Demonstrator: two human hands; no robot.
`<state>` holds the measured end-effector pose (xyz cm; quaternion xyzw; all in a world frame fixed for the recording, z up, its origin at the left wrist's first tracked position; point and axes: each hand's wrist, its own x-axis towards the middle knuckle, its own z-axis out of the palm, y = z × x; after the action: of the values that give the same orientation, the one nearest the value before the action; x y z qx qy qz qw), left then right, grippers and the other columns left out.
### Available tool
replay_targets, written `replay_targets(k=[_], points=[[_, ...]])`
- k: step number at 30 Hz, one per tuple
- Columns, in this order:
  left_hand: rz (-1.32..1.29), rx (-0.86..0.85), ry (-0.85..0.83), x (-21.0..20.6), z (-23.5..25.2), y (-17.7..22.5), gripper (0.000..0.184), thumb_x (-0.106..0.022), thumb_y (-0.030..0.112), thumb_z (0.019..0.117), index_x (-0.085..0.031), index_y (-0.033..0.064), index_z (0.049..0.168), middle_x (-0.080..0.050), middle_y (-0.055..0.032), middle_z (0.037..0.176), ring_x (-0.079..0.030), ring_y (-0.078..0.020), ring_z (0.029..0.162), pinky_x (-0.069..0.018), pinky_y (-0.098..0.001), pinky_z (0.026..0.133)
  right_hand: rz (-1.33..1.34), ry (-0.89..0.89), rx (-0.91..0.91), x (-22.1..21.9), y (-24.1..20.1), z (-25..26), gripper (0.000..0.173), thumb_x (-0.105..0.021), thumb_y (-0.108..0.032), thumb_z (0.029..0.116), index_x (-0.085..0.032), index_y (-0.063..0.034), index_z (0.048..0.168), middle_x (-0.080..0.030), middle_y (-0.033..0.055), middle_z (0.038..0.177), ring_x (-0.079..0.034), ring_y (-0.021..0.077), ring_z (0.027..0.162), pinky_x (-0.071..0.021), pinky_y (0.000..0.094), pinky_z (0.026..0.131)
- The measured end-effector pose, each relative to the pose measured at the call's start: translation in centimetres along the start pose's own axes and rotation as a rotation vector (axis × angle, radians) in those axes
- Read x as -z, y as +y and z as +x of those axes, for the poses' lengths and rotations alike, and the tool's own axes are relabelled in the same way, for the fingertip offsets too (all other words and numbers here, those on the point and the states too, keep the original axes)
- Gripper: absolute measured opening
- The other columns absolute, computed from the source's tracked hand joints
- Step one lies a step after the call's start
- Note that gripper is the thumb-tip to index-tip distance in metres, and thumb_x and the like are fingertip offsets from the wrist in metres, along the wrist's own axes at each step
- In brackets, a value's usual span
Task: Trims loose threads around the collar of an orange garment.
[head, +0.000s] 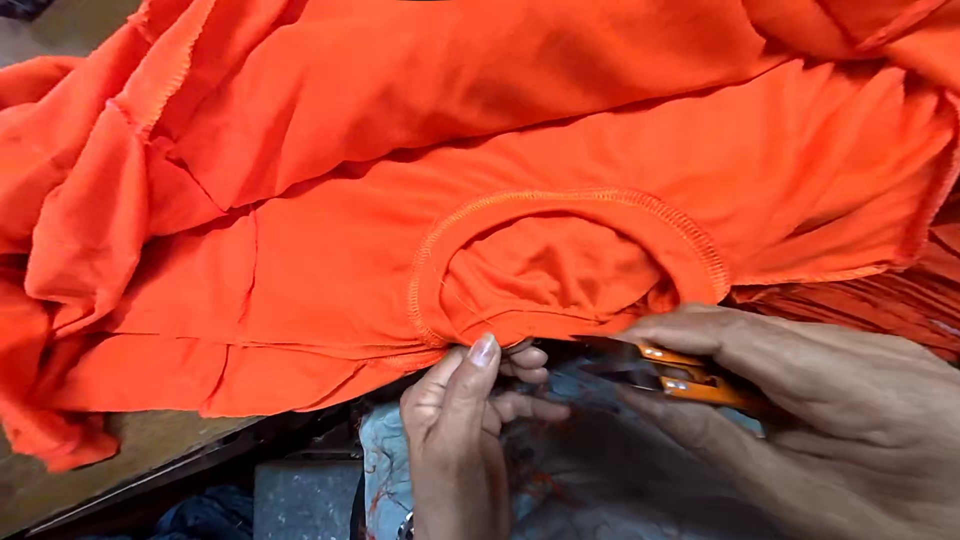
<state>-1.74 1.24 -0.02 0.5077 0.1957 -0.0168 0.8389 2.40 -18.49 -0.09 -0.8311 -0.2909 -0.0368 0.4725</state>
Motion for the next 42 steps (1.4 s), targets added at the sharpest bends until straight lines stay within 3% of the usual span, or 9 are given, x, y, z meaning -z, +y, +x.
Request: replay_targets(k=[3, 11, 16, 21, 23, 26, 31, 34, 42], points=[[0.044, -0.074, 0.103, -0.5, -0.3, -0.2, 0.027, -0.049, 0.019, 0.1018, -0.072, 0.0084, 0.092, -0.072, -0.0083, 0.083, -0.073, -0.0177, 0.071, -0.0642, -0.0383, 0.063, 0.011, 0.045, 0.137, -1.9, -1.5, 2.6, 0.014, -0.065, -0.022, 0.1016, -0.067, -0.0084, 0.102, -0.064, -0.0024, 0.082, -0.059, 0.0025, 0.073, -0.0513, 0.0210, 0.067], [0.018, -0.170, -0.004, 1.6, 0.0, -1.8, 0.022, -0.055, 0.011, 0.1035, -0.073, 0.0003, 0.101, -0.072, -0.0154, 0.087, -0.073, -0.0202, 0.074, -0.0641, -0.0366, 0.067, -0.141, 0.036, 0.175, -3.6, -1.2, 5.6, 0.012, -0.060, -0.008, 0.0909, -0.067, -0.0032, 0.082, -0.058, 0.0021, 0.070, -0.055, 0.0100, 0.061, -0.0419, 0.0248, 0.052], [0.001, -0.157, 0.000, 2.0, 0.1, -1.9, 0.020, -0.058, 0.012, 0.1016, -0.072, -0.0006, 0.094, -0.072, -0.0147, 0.083, -0.072, -0.0176, 0.072, -0.0627, -0.0326, 0.067, -0.006, -0.154, 0.330, -2.9, -0.3, 2.9, 0.019, -0.049, -0.021, 0.1018, -0.063, -0.0144, 0.091, -0.057, -0.0043, 0.075, -0.054, 0.0041, 0.065, -0.0429, 0.0199, 0.054], [-0.076, -0.005, -0.139, 2.3, 0.0, -1.5, 0.036, -0.048, 0.026, 0.1069, -0.069, -0.0017, 0.099, -0.074, -0.0219, 0.096, -0.075, -0.0267, 0.082, -0.0638, -0.0394, 0.069, 0.214, -0.437, 0.257, -1.2, -0.4, -0.8, 0.019, -0.049, -0.014, 0.1025, -0.063, -0.0045, 0.094, -0.063, 0.0119, 0.079, -0.061, 0.0241, 0.068, -0.0479, 0.0377, 0.057], [-0.155, 0.099, -0.221, 2.2, -0.1, -1.3, 0.038, -0.056, 0.032, 0.1038, -0.071, -0.0023, 0.104, -0.073, -0.0235, 0.101, -0.075, -0.0280, 0.087, -0.0634, -0.0409, 0.074, 0.191, -0.450, 0.257, -1.1, -0.3, -1.6, 0.016, -0.049, -0.010, 0.1001, -0.063, -0.0032, 0.094, -0.063, 0.0134, 0.080, -0.062, 0.0261, 0.069, -0.0488, 0.0392, 0.057], [-0.159, 0.088, -0.166, 1.2, -0.1, -1.5, 0.019, -0.073, 0.013, 0.0936, -0.074, -0.0037, 0.102, -0.074, -0.0216, 0.095, -0.075, -0.0239, 0.078, -0.0639, -0.0372, 0.072, 0.126, -0.417, 0.278, -1.3, -0.3, -1.8, 0.014, -0.050, -0.008, 0.0994, -0.062, -0.0043, 0.094, -0.064, 0.0124, 0.081, -0.063, 0.0252, 0.070, -0.0493, 0.0381, 0.058], [-0.062, 0.035, -0.106, 0.9, -0.2, -1.3, 0.011, -0.071, 0.002, 0.0927, -0.074, -0.0065, 0.099, -0.074, -0.0214, 0.085, -0.075, -0.0242, 0.071, -0.0652, -0.0376, 0.069, 0.270, -0.466, 0.228, -0.7, -0.6, -1.8, 0.019, -0.052, -0.016, 0.1022, -0.064, -0.0026, 0.098, -0.062, 0.0134, 0.081, -0.061, 0.0258, 0.071, -0.0482, 0.0384, 0.060], [-0.056, 0.068, -0.120, 1.3, -0.5, -0.9, 0.014, -0.073, -0.001, 0.0897, -0.074, -0.0069, 0.102, -0.074, -0.0195, 0.085, -0.074, -0.0198, 0.071, -0.0642, -0.0325, 0.069, 0.105, -0.358, 0.061, 0.8, -0.6, -1.7, 0.039, -0.049, -0.041, 0.1073, -0.065, -0.0066, 0.116, -0.065, 0.0103, 0.091, -0.063, 0.0186, 0.078, -0.0521, 0.0346, 0.064], [-0.397, 0.202, -0.321, 1.7, -0.3, 0.0, 0.011, -0.071, -0.003, 0.0898, -0.070, -0.0055, 0.101, -0.073, -0.0206, 0.086, -0.075, -0.0239, 0.073, -0.0642, -0.0373, 0.069, -0.421, 0.010, 0.122, 0.8, 0.9, -1.2, 0.035, -0.044, -0.029, 0.1084, -0.066, -0.0035, 0.119, -0.058, 0.0107, 0.082, -0.055, 0.0222, 0.070, -0.0423, 0.0364, 0.059]])
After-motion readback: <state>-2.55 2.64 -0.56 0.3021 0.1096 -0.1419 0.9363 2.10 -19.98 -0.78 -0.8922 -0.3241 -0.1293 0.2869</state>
